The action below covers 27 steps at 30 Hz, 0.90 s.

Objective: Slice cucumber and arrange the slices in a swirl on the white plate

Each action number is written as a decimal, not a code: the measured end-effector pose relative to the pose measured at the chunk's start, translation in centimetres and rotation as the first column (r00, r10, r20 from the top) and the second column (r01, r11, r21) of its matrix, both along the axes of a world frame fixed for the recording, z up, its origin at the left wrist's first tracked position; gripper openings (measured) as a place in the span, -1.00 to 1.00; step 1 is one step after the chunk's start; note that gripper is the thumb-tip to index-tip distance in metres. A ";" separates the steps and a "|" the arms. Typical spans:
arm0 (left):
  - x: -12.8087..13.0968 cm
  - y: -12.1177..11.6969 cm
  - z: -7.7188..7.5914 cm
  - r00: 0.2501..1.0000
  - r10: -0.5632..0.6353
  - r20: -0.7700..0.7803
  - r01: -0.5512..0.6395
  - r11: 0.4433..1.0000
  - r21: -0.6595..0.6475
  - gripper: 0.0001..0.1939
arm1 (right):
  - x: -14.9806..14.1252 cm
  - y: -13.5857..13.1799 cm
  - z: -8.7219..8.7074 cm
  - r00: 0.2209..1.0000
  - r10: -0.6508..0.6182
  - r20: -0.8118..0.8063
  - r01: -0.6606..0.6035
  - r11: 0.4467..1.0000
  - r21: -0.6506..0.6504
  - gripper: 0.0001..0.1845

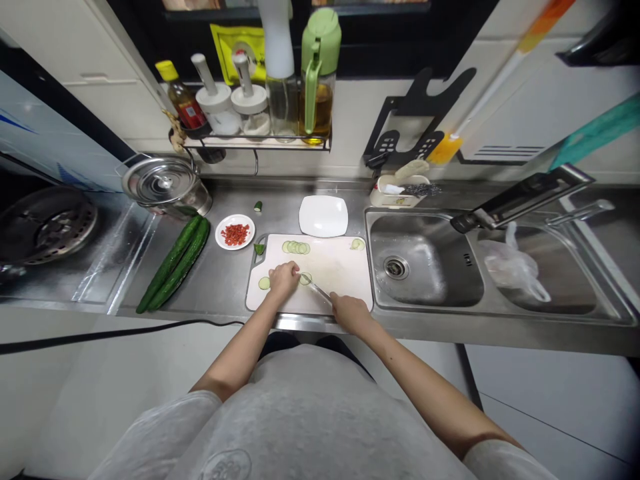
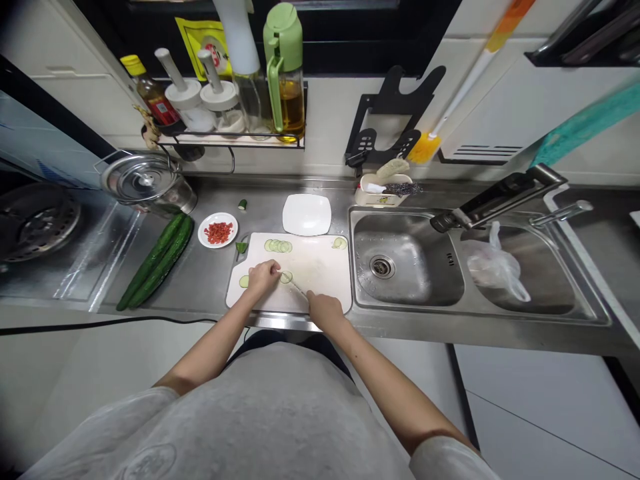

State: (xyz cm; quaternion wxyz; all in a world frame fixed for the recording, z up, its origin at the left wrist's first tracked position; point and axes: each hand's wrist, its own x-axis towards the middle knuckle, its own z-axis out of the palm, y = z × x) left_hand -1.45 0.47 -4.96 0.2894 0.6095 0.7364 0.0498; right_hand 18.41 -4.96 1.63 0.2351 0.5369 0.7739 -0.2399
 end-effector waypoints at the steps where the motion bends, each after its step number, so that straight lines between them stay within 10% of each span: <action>1: 0.0 0.0 0.0 1.000 -0.001 -0.004 0.001 1.000 -0.003 -0.85 | 0.0 0.0 0.0 1.000 0.001 -0.001 -0.001 1.000 -0.004 -0.72; 27: 0.3 -0.4 0.5 0.996 -0.051 -0.067 0.051 0.999 -0.012 -0.80 | 1.9 -1.6 -0.8 1.000 0.003 0.021 -0.002 1.000 -0.018 -0.70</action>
